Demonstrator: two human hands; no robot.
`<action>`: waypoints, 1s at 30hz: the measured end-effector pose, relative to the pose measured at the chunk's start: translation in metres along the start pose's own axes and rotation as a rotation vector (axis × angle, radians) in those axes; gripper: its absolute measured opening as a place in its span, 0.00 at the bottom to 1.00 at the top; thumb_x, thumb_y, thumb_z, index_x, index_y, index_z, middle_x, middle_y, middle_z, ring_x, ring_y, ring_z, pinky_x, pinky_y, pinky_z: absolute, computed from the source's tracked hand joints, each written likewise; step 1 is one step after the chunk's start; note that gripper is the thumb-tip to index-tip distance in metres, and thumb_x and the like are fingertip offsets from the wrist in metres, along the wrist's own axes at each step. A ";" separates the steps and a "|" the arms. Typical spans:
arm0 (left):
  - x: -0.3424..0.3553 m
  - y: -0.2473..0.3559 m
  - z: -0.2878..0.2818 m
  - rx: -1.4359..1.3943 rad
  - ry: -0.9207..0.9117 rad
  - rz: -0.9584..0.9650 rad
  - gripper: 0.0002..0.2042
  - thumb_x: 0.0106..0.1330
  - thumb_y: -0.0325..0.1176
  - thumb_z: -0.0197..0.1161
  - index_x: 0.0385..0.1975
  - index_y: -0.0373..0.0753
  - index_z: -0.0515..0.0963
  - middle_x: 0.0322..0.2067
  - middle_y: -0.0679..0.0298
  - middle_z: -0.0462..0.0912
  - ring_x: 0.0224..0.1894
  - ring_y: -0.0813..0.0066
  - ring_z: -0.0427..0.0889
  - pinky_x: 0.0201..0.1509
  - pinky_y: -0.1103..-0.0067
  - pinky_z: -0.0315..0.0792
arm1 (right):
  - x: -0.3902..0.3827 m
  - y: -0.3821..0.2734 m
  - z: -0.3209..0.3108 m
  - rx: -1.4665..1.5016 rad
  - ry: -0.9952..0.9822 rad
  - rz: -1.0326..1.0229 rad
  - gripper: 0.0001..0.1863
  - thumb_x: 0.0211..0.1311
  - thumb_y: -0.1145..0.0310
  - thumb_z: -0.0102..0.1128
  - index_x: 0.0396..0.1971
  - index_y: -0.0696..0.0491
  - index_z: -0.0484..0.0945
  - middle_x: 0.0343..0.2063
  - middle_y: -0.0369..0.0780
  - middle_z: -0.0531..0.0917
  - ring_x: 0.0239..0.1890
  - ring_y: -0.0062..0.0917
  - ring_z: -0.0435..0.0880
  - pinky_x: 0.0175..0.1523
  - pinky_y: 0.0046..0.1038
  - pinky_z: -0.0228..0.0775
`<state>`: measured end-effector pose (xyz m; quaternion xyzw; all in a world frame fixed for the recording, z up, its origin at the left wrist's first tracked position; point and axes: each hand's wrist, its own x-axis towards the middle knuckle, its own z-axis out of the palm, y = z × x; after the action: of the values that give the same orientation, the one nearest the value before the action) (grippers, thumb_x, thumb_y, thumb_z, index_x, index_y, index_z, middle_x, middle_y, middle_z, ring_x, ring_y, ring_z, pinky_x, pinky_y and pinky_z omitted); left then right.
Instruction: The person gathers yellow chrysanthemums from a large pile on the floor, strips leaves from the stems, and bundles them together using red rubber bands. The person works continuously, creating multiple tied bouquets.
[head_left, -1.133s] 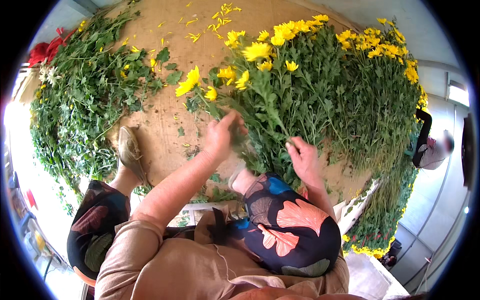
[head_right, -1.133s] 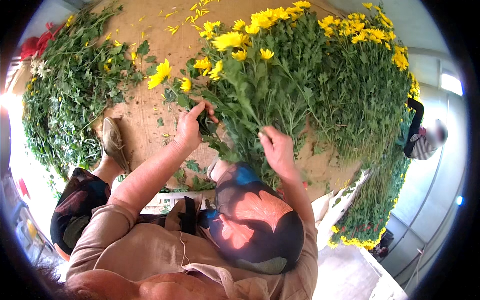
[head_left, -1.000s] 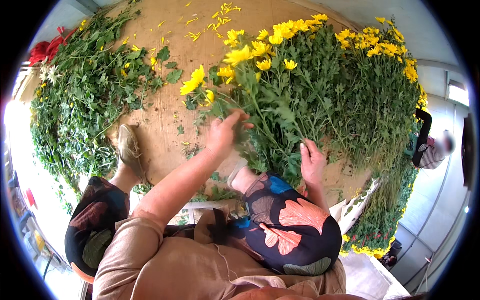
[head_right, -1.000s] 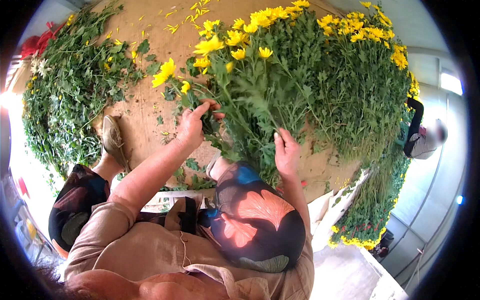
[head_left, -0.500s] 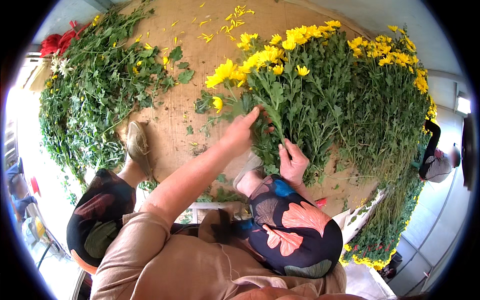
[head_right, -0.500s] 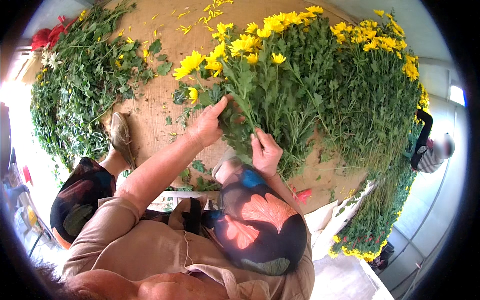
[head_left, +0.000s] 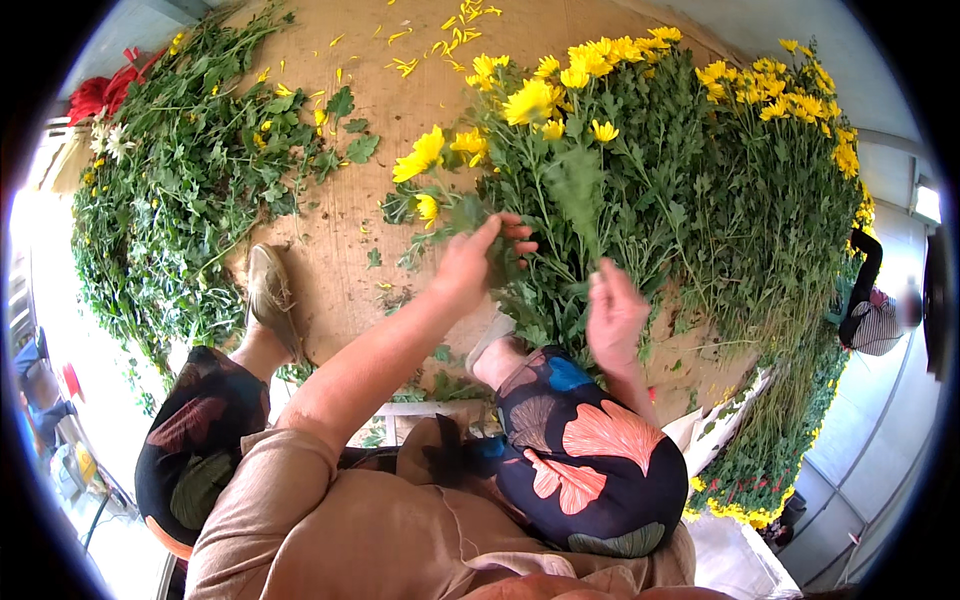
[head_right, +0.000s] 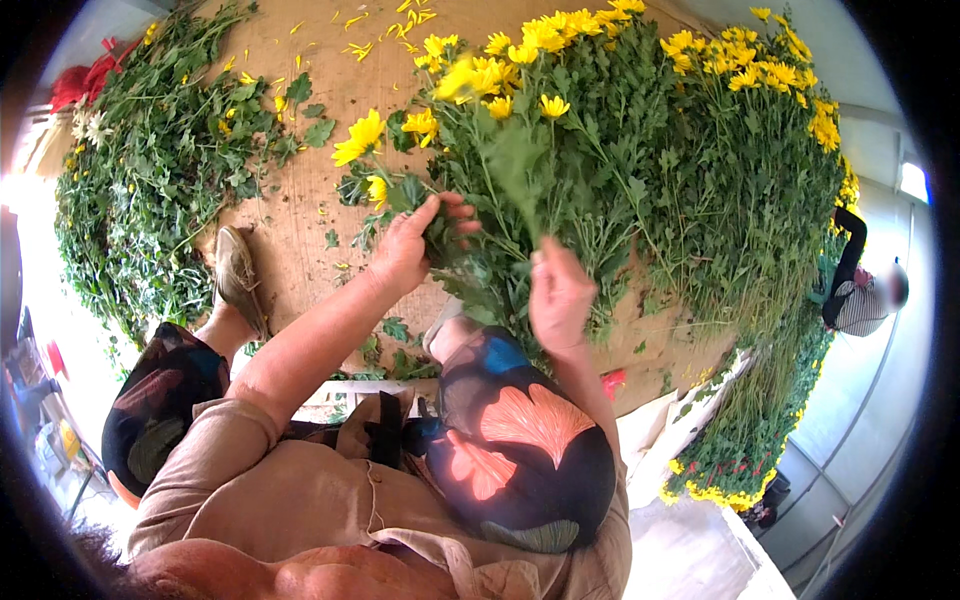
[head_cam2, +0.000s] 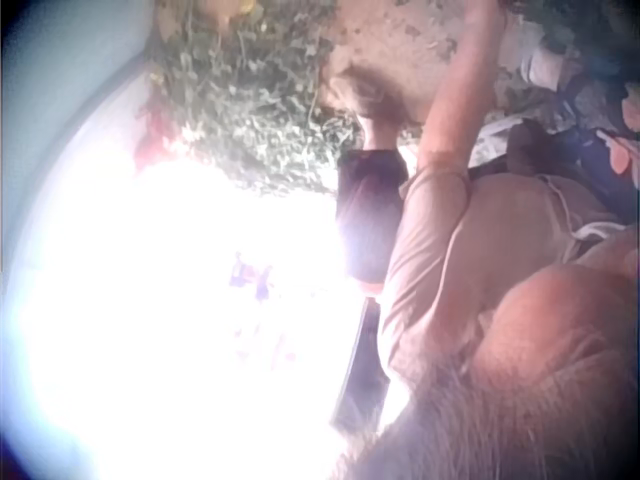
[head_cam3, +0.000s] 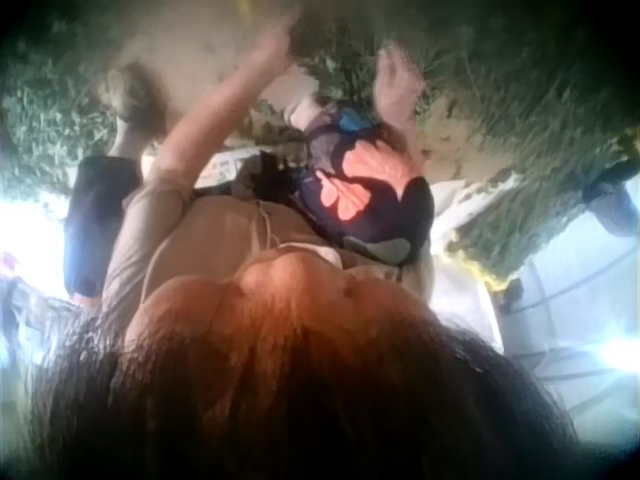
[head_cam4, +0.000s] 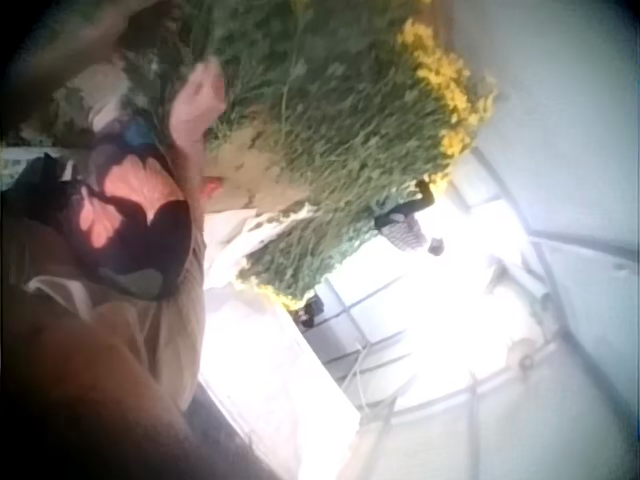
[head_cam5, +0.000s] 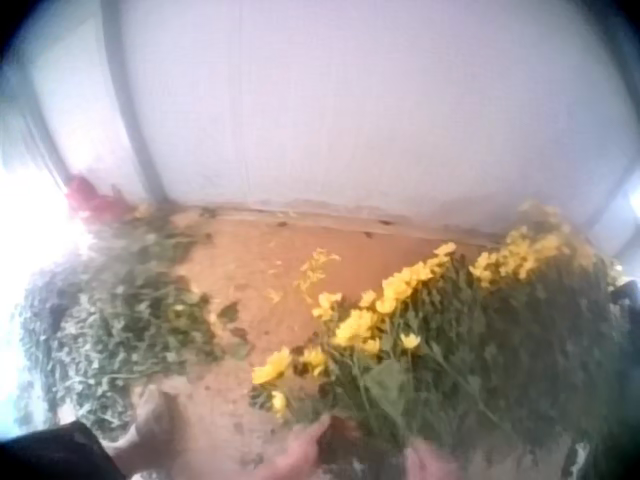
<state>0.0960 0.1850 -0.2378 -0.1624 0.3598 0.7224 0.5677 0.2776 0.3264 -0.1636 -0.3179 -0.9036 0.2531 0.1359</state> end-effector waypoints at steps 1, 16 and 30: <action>0.001 -0.002 -0.006 -0.008 -0.008 -0.012 0.18 0.81 0.45 0.52 0.53 0.36 0.78 0.47 0.57 0.86 0.48 0.63 0.88 0.49 0.68 0.82 | 0.009 0.009 -0.016 0.011 0.025 0.101 0.13 0.71 0.69 0.58 0.49 0.61 0.82 0.33 0.48 0.86 0.32 0.42 0.86 0.39 0.39 0.77; -0.016 -0.018 -0.009 0.045 0.137 -0.023 0.12 0.78 0.39 0.54 0.39 0.36 0.77 0.31 0.61 0.81 0.31 0.64 0.84 0.40 0.69 0.80 | -0.023 0.041 0.008 -0.136 -0.174 -0.058 0.11 0.54 0.71 0.70 0.37 0.54 0.79 0.33 0.43 0.81 0.39 0.44 0.82 0.43 0.42 0.75; 0.000 -0.019 -0.003 0.056 0.085 -0.022 0.12 0.78 0.40 0.55 0.47 0.37 0.76 0.36 0.60 0.83 0.36 0.66 0.84 0.40 0.71 0.79 | 0.036 0.019 0.025 -0.131 -0.018 -0.084 0.17 0.65 0.63 0.66 0.50 0.55 0.81 0.39 0.47 0.84 0.42 0.42 0.84 0.46 0.40 0.79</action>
<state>0.1130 0.1846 -0.2456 -0.1808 0.4018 0.6981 0.5644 0.2495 0.3527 -0.1920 -0.2855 -0.9319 0.1904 0.1172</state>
